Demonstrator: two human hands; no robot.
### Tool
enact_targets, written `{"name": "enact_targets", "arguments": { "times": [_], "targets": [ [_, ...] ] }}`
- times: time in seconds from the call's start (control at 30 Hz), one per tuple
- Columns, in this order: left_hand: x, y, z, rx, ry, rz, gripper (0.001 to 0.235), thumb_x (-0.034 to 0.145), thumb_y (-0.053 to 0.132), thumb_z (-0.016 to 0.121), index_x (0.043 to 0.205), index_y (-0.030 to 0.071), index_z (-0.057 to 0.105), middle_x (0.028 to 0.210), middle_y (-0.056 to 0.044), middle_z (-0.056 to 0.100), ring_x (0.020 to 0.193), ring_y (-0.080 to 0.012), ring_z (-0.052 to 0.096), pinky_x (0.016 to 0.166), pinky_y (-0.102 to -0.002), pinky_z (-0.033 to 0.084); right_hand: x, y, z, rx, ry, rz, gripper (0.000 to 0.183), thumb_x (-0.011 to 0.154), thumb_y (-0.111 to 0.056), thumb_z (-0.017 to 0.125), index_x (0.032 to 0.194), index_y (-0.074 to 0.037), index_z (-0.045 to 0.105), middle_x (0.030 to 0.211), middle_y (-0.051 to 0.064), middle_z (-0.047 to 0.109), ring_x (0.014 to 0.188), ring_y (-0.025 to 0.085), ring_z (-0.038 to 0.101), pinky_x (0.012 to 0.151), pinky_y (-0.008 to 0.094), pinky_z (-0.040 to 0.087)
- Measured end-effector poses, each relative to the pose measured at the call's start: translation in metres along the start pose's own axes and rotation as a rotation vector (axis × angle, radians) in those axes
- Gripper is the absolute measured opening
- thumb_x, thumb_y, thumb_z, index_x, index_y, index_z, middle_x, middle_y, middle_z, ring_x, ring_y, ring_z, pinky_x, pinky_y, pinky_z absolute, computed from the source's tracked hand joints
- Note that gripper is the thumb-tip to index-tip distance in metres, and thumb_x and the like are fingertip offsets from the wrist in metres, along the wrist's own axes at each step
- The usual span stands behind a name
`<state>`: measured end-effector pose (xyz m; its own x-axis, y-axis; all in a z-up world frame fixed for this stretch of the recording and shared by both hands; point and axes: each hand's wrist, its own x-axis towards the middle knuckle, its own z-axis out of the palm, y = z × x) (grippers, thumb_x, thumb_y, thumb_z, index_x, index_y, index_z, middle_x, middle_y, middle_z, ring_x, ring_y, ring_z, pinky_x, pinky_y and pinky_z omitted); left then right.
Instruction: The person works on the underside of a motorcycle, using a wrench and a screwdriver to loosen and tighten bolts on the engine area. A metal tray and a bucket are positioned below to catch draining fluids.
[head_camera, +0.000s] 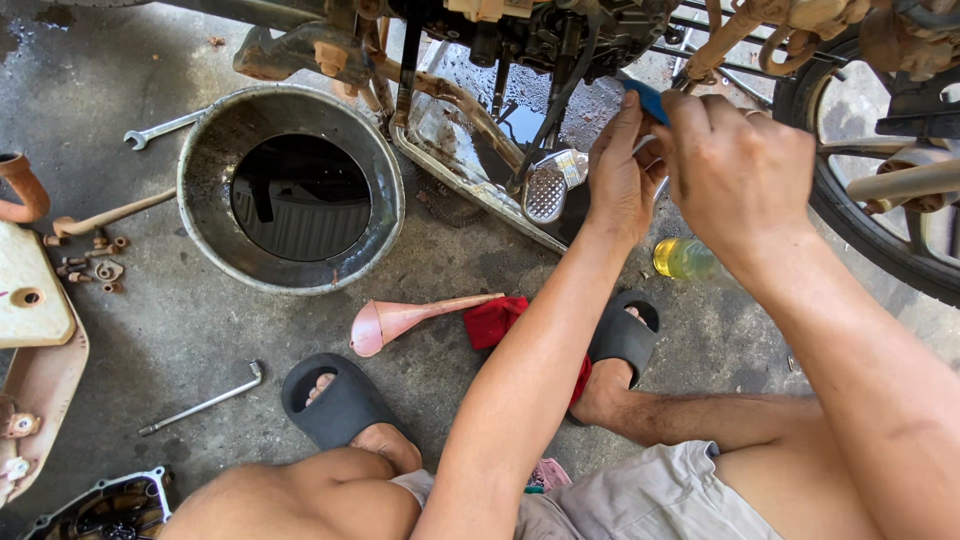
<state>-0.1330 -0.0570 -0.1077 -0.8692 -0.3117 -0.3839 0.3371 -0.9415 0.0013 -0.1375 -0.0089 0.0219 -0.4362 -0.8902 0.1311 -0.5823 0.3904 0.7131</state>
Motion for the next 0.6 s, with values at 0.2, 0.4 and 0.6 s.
{"name": "enact_targets", "arguments": {
  "times": [0.2,0.4,0.6],
  "targets": [
    [0.007,-0.012,0.003,-0.006,0.098,-0.035,0.019,0.095,0.043,0.074,0.094,0.024,0.071,0.076,0.012,0.067,0.059,-0.003,0.057,0.049,-0.021,0.042,-0.002,-0.001,0.01,-0.018,0.032,0.0,0.023,0.125,-0.048,0.058,0.115,-0.031,0.068,0.084,-0.012,0.068,0.062,0.007,0.065,0.045,0.025,0.046],
    [-0.018,0.0,0.03,0.103,0.027,0.048,0.035,0.097,0.041,0.067,0.072,0.019,0.056,0.056,0.004,0.054,0.046,-0.0061,0.048,0.043,-0.021,0.037,-0.006,0.023,-0.015,0.09,-0.142,0.045,0.023,0.122,-0.052,0.064,0.124,-0.031,0.071,0.079,-0.005,0.069,0.065,0.022,0.071,0.05,0.036,0.049],
    [-0.022,-0.007,0.035,0.089,0.083,-0.015,0.036,0.095,0.04,0.065,0.07,0.023,0.046,0.054,0.009,0.046,0.046,-0.0031,0.047,0.042,-0.02,0.036,-0.008,0.026,-0.035,0.223,-0.346,0.145,0.031,0.105,-0.05,0.067,0.126,-0.028,0.064,0.091,-0.004,0.073,0.071,0.033,0.074,0.052,0.047,0.056]
  ]
}}
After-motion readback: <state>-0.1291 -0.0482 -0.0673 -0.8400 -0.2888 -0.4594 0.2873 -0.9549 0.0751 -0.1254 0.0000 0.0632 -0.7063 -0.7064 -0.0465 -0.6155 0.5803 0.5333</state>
